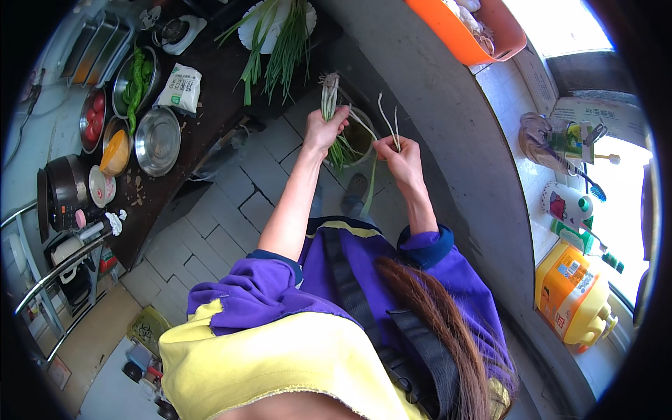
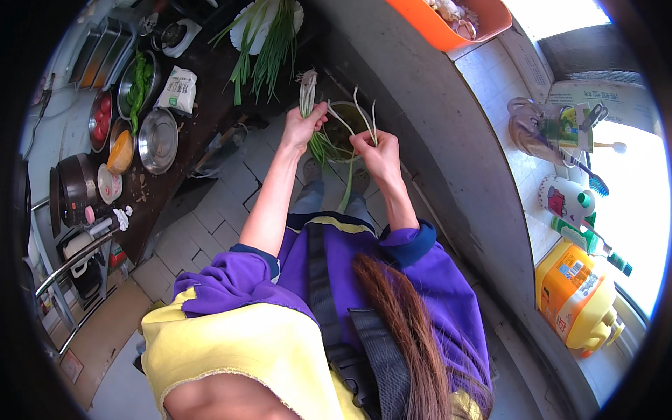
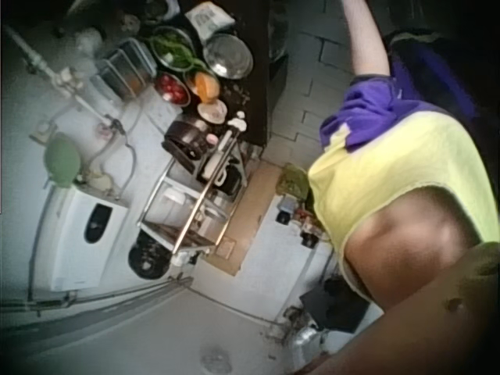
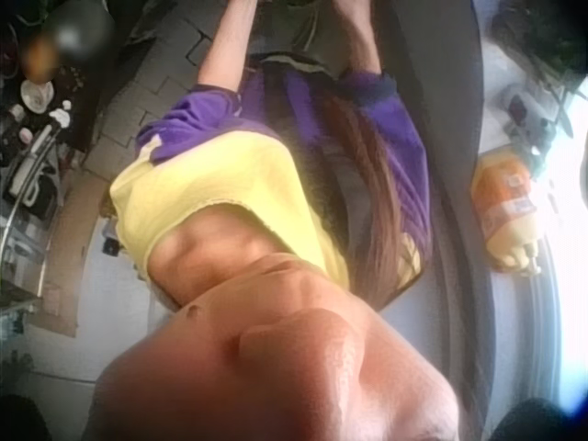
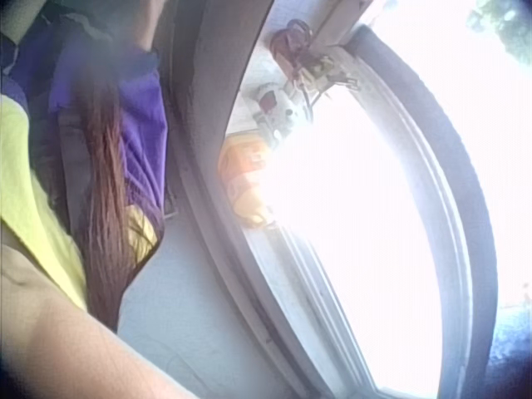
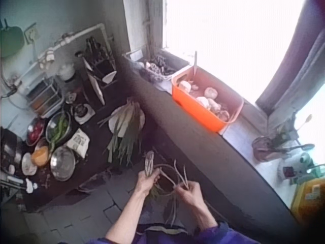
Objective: The person washes green bell peppers and a long green chili under running water in a kitchen sink, then unwraps and washes a round orange squash. They place the washed vegetables into bowls and proceed to trim the roots and outer layers of green onions on the countertop.
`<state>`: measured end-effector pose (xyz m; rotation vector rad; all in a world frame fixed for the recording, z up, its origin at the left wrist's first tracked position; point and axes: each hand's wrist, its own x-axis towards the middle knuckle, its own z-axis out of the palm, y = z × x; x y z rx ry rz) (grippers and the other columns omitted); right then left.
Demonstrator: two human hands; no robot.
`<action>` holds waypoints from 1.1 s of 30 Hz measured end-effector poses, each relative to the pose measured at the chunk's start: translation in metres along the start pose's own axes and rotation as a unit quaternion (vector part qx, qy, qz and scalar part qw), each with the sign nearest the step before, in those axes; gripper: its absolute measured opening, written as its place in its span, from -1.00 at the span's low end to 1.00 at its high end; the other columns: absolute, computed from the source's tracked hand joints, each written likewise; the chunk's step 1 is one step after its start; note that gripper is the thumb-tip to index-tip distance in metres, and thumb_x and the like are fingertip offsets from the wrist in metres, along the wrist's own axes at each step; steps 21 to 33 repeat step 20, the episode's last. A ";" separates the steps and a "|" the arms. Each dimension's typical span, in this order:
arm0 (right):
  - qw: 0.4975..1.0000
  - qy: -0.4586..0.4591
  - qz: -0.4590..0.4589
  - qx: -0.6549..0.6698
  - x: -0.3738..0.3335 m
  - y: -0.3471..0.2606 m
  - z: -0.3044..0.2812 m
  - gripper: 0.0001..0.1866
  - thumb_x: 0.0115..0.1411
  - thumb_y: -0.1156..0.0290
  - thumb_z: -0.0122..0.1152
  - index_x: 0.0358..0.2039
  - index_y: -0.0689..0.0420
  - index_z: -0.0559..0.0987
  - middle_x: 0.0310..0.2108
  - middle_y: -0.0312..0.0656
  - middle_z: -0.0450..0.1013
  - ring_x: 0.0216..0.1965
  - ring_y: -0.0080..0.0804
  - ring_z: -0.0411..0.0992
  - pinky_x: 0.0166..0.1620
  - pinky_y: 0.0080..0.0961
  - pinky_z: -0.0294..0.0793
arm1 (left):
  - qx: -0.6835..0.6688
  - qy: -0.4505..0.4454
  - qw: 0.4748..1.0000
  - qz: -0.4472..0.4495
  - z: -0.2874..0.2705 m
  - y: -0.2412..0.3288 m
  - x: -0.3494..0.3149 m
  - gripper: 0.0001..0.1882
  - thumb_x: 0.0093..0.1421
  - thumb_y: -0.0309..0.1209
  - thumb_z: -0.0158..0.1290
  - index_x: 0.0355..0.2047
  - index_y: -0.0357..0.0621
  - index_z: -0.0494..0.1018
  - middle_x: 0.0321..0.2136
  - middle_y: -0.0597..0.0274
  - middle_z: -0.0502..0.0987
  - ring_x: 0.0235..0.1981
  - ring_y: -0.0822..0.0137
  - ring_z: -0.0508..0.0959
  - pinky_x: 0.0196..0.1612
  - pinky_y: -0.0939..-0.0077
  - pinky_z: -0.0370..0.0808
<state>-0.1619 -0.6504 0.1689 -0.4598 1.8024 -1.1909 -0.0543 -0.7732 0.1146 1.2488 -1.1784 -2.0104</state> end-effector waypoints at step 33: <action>0.998 -0.027 0.005 -0.056 -0.021 -0.007 -0.031 -0.86 0.01 0.41 0.12 -0.50 0.22 0.50 -0.64 -0.29 0.42 -0.59 -0.68 0.27 -0.48 -0.73 0.16 | 0.288 0.114 0.947 0.079 -0.018 -0.029 0.015 -0.81 -0.03 -0.27 0.14 -0.44 -0.08 0.52 -0.64 0.28 0.52 -0.62 0.37 0.49 -0.50 0.51 0.39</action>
